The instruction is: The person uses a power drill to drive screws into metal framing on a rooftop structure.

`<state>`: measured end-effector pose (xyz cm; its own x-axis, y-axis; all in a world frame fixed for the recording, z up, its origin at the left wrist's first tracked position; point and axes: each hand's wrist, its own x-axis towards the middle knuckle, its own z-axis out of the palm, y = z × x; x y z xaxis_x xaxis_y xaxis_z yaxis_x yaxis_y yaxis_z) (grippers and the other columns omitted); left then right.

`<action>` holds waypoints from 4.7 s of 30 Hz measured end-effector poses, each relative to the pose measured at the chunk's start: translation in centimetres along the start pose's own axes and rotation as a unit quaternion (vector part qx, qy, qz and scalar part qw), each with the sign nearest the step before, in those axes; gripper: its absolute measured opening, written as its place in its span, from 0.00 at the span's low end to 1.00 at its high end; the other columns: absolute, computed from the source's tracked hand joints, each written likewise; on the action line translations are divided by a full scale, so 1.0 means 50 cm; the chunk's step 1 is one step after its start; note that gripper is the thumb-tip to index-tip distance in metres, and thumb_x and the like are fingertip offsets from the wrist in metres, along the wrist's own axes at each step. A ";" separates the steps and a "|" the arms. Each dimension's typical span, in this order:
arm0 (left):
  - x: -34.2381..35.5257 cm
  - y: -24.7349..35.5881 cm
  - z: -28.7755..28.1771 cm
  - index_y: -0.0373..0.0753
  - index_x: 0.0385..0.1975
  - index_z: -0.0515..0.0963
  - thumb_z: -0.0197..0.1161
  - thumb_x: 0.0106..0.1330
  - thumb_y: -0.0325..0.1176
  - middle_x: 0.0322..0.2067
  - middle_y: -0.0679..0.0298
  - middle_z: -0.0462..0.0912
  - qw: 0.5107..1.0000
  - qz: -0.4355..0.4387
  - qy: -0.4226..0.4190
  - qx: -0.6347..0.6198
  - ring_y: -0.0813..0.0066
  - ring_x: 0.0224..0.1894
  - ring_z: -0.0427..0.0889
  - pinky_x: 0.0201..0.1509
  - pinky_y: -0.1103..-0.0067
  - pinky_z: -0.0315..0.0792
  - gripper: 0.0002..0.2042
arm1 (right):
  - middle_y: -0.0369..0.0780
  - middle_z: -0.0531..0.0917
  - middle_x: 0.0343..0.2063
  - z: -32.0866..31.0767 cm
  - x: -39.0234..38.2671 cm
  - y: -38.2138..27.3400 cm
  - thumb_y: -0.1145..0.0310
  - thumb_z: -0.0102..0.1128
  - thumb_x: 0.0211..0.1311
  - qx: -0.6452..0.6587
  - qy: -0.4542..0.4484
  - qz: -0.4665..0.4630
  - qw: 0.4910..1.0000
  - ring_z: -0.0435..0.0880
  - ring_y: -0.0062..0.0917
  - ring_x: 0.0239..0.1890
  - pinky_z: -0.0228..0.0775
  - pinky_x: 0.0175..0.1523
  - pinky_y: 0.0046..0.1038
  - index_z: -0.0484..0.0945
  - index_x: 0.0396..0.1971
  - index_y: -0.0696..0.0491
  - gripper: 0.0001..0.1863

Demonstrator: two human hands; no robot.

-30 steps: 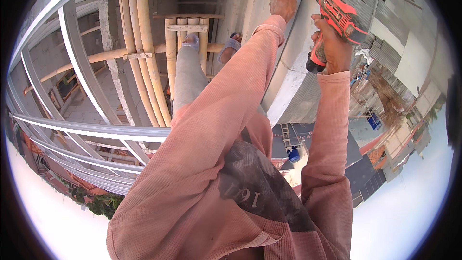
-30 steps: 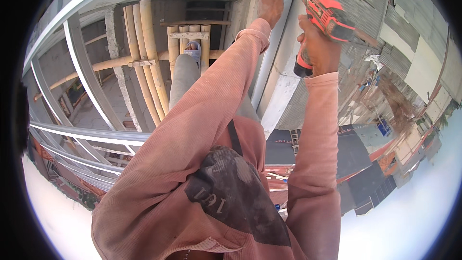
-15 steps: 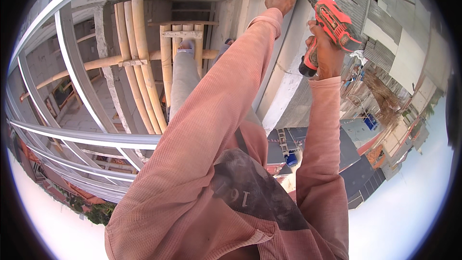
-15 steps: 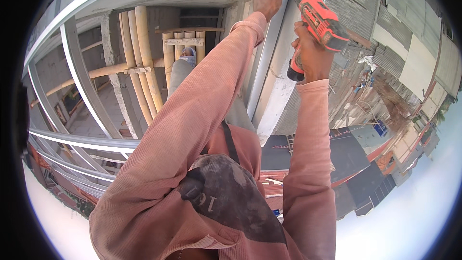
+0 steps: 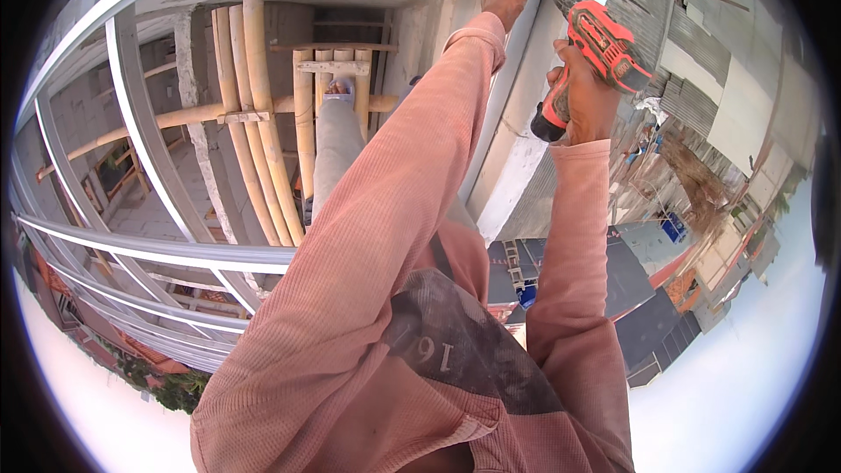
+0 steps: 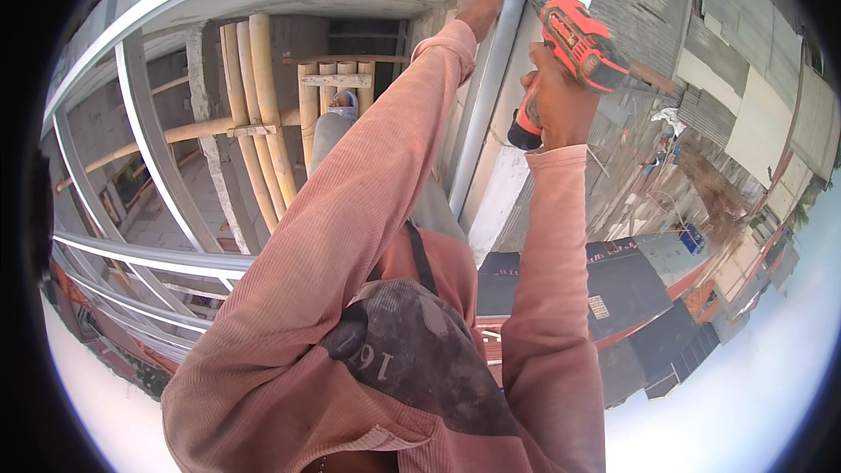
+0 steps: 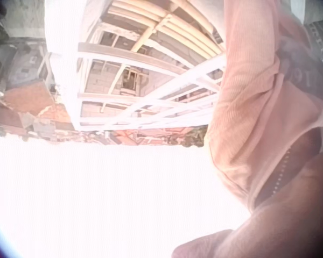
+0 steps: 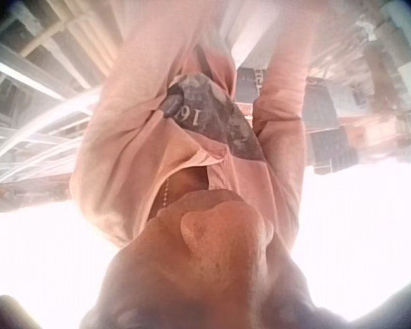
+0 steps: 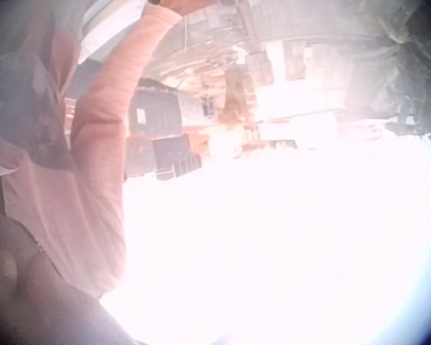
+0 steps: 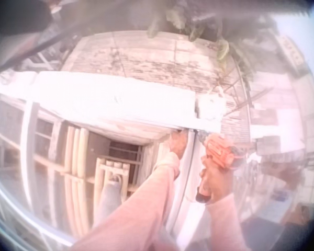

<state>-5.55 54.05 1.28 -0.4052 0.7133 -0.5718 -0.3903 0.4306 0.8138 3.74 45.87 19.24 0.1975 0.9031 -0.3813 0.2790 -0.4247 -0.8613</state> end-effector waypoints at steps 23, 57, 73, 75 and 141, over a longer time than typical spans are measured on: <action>-0.067 0.077 0.004 0.30 0.52 0.83 0.51 0.68 0.70 0.54 0.41 0.83 0.968 -0.096 0.011 0.232 0.43 0.61 0.80 0.65 0.59 0.72 0.41 | 0.39 0.82 0.28 0.001 0.003 -0.013 0.76 0.68 0.52 -0.012 0.022 0.015 1.000 0.80 0.24 0.18 0.71 0.23 0.28 0.78 0.40 0.58 0.15; -0.122 0.071 -0.527 0.31 0.39 0.83 0.57 0.75 0.54 0.31 0.64 0.85 0.999 0.010 -0.008 0.043 0.79 0.37 0.83 0.43 0.79 0.77 0.25 | 0.36 0.86 0.36 -0.041 0.029 0.024 0.69 0.65 0.60 0.047 -0.042 0.094 0.994 0.76 0.18 0.23 0.71 0.27 0.22 0.80 0.45 0.55 0.14; 0.003 0.423 -0.965 0.38 0.78 0.50 0.48 0.69 0.73 0.78 0.42 0.45 0.779 0.276 0.329 0.457 0.45 0.81 0.38 0.81 0.50 0.35 0.50 | 0.29 0.75 0.31 -0.051 0.029 0.067 0.58 0.68 0.61 0.031 -0.060 0.142 0.988 0.72 0.14 0.30 0.64 0.32 0.20 0.80 0.56 0.48 0.24; 0.047 0.429 -0.916 0.39 0.79 0.50 0.45 0.67 0.75 0.78 0.42 0.43 0.799 0.269 0.288 0.455 0.47 0.82 0.36 0.81 0.49 0.32 0.51 | 0.29 0.76 0.31 -0.074 0.047 0.116 0.59 0.68 0.61 0.059 -0.053 0.108 0.991 0.72 0.14 0.30 0.64 0.32 0.20 0.80 0.58 0.48 0.24; -0.305 -0.041 -1.463 0.42 0.40 0.76 0.68 0.62 0.60 0.29 0.54 0.88 0.789 -0.003 0.398 0.468 0.51 0.33 0.88 0.39 0.59 0.80 0.25 | 0.36 0.81 0.58 1.004 0.258 -0.209 0.55 0.64 0.63 -0.338 -0.077 -0.781 0.520 0.83 0.37 0.54 0.74 0.57 0.42 0.70 0.68 0.44 0.33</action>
<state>-59.02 1.83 0.71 -0.9419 0.2972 -0.1566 0.2364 0.9177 0.3193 -43.79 65.18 6.47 -0.8286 0.1529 0.5386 0.2633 0.9554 0.1338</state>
